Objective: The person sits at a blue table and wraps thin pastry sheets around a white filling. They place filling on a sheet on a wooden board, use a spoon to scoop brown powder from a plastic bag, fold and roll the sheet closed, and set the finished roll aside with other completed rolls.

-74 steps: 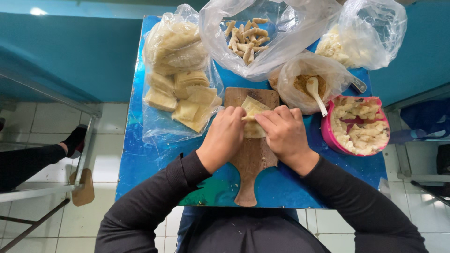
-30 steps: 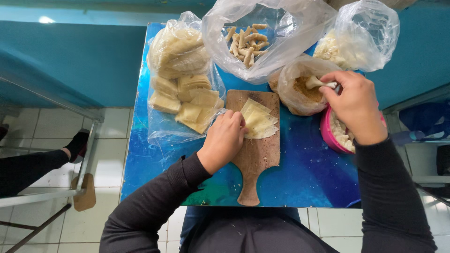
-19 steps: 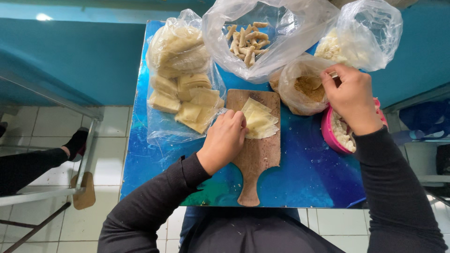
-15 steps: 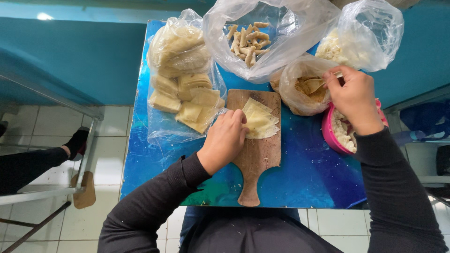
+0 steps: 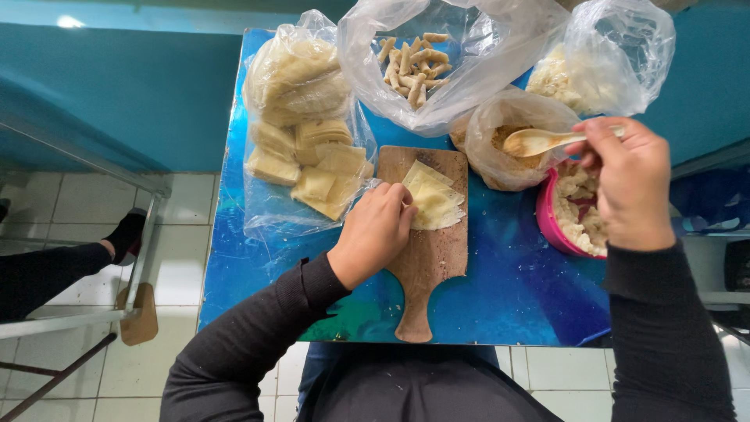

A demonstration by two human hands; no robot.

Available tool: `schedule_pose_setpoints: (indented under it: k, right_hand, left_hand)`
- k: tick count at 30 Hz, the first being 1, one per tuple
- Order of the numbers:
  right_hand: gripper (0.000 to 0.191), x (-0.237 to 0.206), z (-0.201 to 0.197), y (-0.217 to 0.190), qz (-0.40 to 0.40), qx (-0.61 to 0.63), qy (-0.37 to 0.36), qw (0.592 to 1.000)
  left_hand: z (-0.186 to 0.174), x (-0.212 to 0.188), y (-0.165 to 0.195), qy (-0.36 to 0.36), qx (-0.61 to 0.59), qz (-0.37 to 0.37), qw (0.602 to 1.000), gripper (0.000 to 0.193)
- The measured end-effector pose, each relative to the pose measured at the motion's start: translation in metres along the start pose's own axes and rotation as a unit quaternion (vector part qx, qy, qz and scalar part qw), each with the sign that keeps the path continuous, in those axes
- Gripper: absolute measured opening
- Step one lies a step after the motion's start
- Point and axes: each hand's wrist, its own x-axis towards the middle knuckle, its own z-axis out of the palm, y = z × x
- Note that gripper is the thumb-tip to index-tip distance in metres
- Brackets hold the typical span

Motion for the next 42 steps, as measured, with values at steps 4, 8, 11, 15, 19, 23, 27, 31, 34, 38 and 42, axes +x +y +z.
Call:
schedule_pose_setpoints:
  k: [4, 8, 11, 15, 19, 23, 27, 31, 34, 38, 42]
  right_hand:
    - [0.013, -0.026, 0.033, 0.008, 0.012, 0.013, -0.042, 0.999]
    - [0.02, -0.046, 0.069, 0.017, 0.001, -0.069, -0.088, 0.994]
    - [0.021, -0.06, 0.083, 0.014, -0.011, -0.18, -0.095, 0.979]
    - [0.012, -0.08, 0.09, 0.003, -0.162, -0.237, -0.125, 0.95]
    - [0.022, -0.093, 0.093, -0.007, -0.369, -0.3, -0.194, 0.858]
    - [0.038, -0.098, 0.093, -0.014, -0.484, -0.365, -0.256, 0.753]
    - [0.031, -0.095, 0.076, -0.016, -0.472, -0.347, -0.205, 0.784]
    - [0.015, -0.077, 0.052, -0.017, -0.415, -0.431, -0.029, 0.801]
    - [0.007, -0.049, 0.046, -0.021, -0.285, -0.479, 0.004, 0.83]
    - [0.027, -0.042, 0.055, -0.037, -0.337, -0.516, -0.015, 0.787]
    - [0.018, -0.071, 0.081, -0.031, -0.342, -0.516, -0.049, 0.783]
  left_hand:
    - [-0.002, 0.001, 0.002, 0.011, -0.026, 0.008, 1.0, 0.024]
    - [-0.005, 0.004, 0.002, -0.009, -0.068, -0.024, 0.997, 0.034]
    - [-0.006, 0.006, 0.001, -0.028, -0.121, -0.066, 0.99, 0.04]
    - [-0.004, 0.009, -0.002, -0.029, -0.146, -0.096, 0.984, 0.045]
    - [-0.003, 0.011, -0.005, -0.02, -0.127, -0.099, 0.987, 0.046]
    - [-0.004, 0.011, -0.005, -0.018, -0.133, -0.089, 0.987, 0.048]
    - [-0.007, 0.009, -0.002, -0.036, -0.123, -0.079, 0.989, 0.051]
    - [-0.013, 0.003, 0.001, -0.031, -0.104, -0.016, 0.994, 0.055]
    - [-0.012, 0.004, 0.004, -0.031, -0.107, -0.028, 0.993, 0.052]
    - [-0.008, 0.007, 0.007, -0.033, -0.136, -0.045, 0.989, 0.051]
    - [0.0, 0.008, 0.007, -0.027, -0.196, -0.086, 0.976, 0.048]
